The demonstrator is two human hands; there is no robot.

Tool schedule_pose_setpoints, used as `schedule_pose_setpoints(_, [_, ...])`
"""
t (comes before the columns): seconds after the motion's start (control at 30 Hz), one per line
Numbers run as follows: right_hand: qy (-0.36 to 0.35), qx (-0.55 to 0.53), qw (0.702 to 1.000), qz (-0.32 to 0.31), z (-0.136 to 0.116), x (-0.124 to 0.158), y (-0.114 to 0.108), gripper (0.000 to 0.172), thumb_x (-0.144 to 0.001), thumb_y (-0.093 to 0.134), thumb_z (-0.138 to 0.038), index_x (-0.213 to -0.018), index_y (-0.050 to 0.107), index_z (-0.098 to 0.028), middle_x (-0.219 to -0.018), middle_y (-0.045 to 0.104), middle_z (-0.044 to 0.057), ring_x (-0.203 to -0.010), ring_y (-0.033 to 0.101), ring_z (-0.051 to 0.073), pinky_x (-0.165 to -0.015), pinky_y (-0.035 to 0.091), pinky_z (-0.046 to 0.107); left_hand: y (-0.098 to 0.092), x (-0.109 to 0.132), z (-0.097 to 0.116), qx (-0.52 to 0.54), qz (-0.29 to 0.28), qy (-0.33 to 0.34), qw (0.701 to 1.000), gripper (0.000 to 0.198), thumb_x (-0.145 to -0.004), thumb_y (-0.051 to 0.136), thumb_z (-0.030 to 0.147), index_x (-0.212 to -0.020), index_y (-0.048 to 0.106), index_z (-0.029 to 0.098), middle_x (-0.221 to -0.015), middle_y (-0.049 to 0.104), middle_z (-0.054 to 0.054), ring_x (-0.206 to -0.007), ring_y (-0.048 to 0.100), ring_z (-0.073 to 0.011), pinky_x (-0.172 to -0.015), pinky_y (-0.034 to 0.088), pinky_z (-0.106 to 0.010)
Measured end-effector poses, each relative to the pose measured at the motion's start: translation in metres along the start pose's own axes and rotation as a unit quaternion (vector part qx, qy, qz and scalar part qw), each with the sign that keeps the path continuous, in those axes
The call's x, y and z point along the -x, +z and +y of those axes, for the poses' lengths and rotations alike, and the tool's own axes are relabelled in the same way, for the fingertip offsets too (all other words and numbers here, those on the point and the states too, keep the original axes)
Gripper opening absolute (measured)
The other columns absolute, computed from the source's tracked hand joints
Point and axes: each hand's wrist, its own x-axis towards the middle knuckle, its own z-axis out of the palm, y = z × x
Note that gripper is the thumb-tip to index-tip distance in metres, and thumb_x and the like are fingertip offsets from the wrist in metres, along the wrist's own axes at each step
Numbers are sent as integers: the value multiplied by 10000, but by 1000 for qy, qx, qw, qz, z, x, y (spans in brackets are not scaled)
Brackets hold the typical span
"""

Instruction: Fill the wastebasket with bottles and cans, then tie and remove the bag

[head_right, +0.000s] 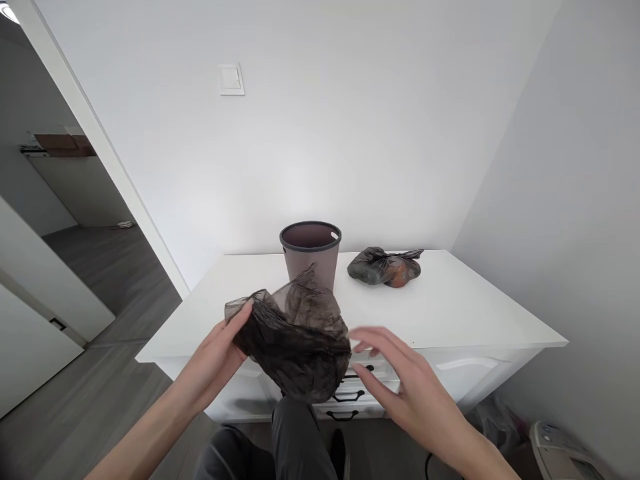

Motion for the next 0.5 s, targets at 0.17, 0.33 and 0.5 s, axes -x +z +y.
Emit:
schedule_pose_setpoints(0.17, [-10, -83, 996, -28, -43, -59, 9, 321, -992, 657, -427, -1273, 620, -277, -935, 708, 26, -801, 678, 183, -623, 556, 267, 5, 0, -1, -63, -35, 4, 997, 548, -873, 708, 656, -1191, 783, 215, -1225, 768, -110, -1328, 596, -344, -1077, 503, -416])
schedule_pose_setpoints(0.33, [-37, -79, 996, -9, -56, -53, 43, 172, -1040, 577, -359, -922, 604, -237, -728, 644, -23, -630, 592, 134, -593, 465, 245, -12, 12, 5, -64, -32, -13, 997, 539, -906, 668, 644, -1257, 763, 246, -1292, 745, -89, -1402, 540, -322, -1184, 414, -421])
schedule_pose_setpoints(0.5, [-167, -61, 984, 15, -72, -37, 59, 70, -1053, 555, -295, -1062, 589, -235, -754, 689, -35, -599, 629, 117, -574, 422, 244, -36, 22, 8, -17, -101, -38, 994, 531, -919, 602, 568, -1268, 770, 205, -1323, 734, -103, -1378, 561, -366, -1181, 410, -468])
